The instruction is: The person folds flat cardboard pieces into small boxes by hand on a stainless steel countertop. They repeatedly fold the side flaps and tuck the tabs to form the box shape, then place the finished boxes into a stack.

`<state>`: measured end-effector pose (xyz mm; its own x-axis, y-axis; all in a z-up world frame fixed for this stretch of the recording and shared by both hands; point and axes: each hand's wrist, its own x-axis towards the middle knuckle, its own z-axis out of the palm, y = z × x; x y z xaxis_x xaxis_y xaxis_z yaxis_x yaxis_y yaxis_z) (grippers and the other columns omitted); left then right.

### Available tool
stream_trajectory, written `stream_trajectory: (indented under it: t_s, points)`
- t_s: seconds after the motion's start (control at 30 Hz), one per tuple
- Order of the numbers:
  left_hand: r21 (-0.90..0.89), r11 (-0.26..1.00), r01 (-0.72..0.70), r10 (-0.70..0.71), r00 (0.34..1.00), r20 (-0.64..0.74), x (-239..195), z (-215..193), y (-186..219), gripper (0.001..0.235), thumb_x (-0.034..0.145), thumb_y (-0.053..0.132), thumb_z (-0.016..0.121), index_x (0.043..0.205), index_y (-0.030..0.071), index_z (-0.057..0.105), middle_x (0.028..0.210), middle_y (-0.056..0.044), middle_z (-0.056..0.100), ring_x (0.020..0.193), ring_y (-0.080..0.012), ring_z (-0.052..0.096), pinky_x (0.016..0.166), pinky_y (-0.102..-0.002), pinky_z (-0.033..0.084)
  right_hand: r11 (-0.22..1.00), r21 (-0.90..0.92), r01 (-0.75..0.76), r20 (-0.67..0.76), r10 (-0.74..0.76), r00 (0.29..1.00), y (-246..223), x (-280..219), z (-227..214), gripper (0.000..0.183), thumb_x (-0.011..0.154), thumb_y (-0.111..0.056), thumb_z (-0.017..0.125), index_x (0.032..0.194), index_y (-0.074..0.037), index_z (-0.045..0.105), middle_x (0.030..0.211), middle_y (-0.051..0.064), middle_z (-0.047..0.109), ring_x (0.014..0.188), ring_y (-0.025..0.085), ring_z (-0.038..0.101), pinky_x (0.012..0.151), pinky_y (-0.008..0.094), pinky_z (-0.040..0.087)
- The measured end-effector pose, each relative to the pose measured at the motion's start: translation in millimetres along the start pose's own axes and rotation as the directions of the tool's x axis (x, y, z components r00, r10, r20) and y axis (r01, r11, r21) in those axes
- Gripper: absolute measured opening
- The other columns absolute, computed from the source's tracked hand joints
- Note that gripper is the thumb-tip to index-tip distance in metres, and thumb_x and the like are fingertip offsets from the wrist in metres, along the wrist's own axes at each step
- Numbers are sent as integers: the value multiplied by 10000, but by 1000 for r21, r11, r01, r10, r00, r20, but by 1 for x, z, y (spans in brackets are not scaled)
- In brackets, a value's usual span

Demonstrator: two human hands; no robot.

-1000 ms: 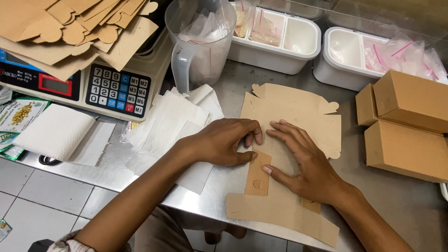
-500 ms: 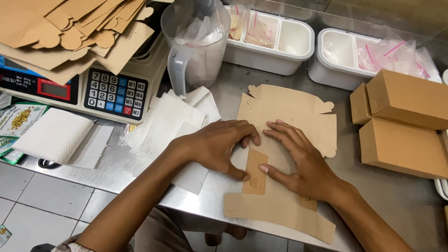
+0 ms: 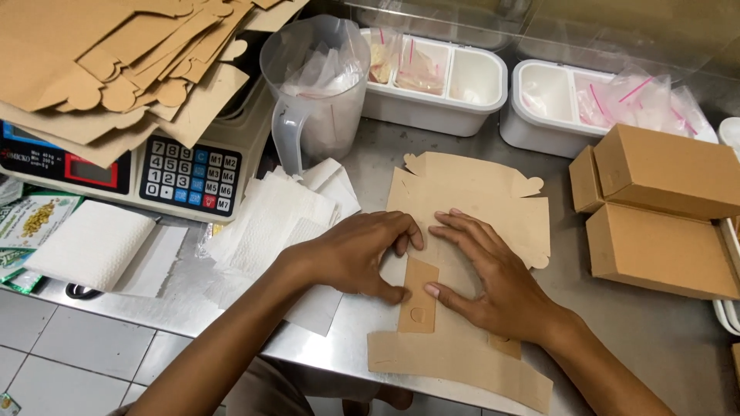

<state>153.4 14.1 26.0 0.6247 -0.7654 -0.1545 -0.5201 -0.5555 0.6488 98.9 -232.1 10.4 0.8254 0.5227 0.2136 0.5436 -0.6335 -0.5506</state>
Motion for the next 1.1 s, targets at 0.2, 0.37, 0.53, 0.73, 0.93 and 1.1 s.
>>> stream_trajectory:
  t_s: [0.2, 0.37, 0.53, 0.73, 0.93, 1.1]
  points:
    - [-37, 999, -22, 19, 998, -66, 6, 3, -8, 409, 824, 360, 777, 1162, 219, 593, 987, 31, 665, 848, -163, 634, 718, -339, 485, 1000, 5, -10, 2, 10, 1000, 0, 0, -2, 688, 887, -389, 769, 1469, -126, 512, 1577, 70, 489, 1501, 273, 401, 1181, 472, 359]
    - [-117, 993, -29, 19, 996, -89, 0, -9, 12, 257, 841, 150, 733, 1060, 50, 644, 875, -89, 673, 782, -325, 673, 688, -457, 505, 995, 79, -62, 74, 56, 996, -11, 3, -10, 674, 855, -188, 798, 1449, -32, 518, 1474, 244, 510, 1478, 498, 356, 1181, 677, 260]
    - [-115, 993, -30, 16, 992, -122, 1, -8, 11, 178, 864, 124, 704, 1022, 59, 657, 853, -87, 684, 730, -315, 679, 650, -449, 509, 996, 72, -46, 85, 40, 996, -9, 1, -11, 644, 873, -191, 775, 1441, -23, 524, 1472, 240, 520, 1476, 510, 355, 1171, 675, 284]
    - [-109, 991, -74, 57, 987, -151, 5, -3, 3, 119, 866, 115, 721, 982, 93, 719, 842, -74, 697, 687, -271, 680, 627, -416, 529, 984, 166, 70, -78, -57, 995, -5, -4, -19, 312, 1022, -95, 494, 1245, 0, 690, 1258, 215, 700, 1324, 487, 580, 1090, 633, 439]
    - [-162, 982, -97, 78, 990, -117, 0, -11, 8, 160, 865, 48, 682, 1015, 37, 734, 895, -137, 718, 727, -295, 674, 651, -433, 536, 991, 127, 39, -154, -19, 988, -3, -34, -53, 550, 800, 188, 405, 1093, -63, 798, 1091, 149, 810, 1122, 420, 739, 937, 561, 565]
    - [-130, 983, -128, 124, 992, -38, 0, -10, -6, 326, 815, 110, 774, 1136, 103, 716, 1006, -64, 668, 818, -219, 615, 721, -373, 514, 1000, 2, 18, -112, -18, 994, 4, -69, -48, 542, 771, 162, 500, 1141, -115, 782, 1236, 108, 756, 1224, 345, 676, 1022, 511, 514]
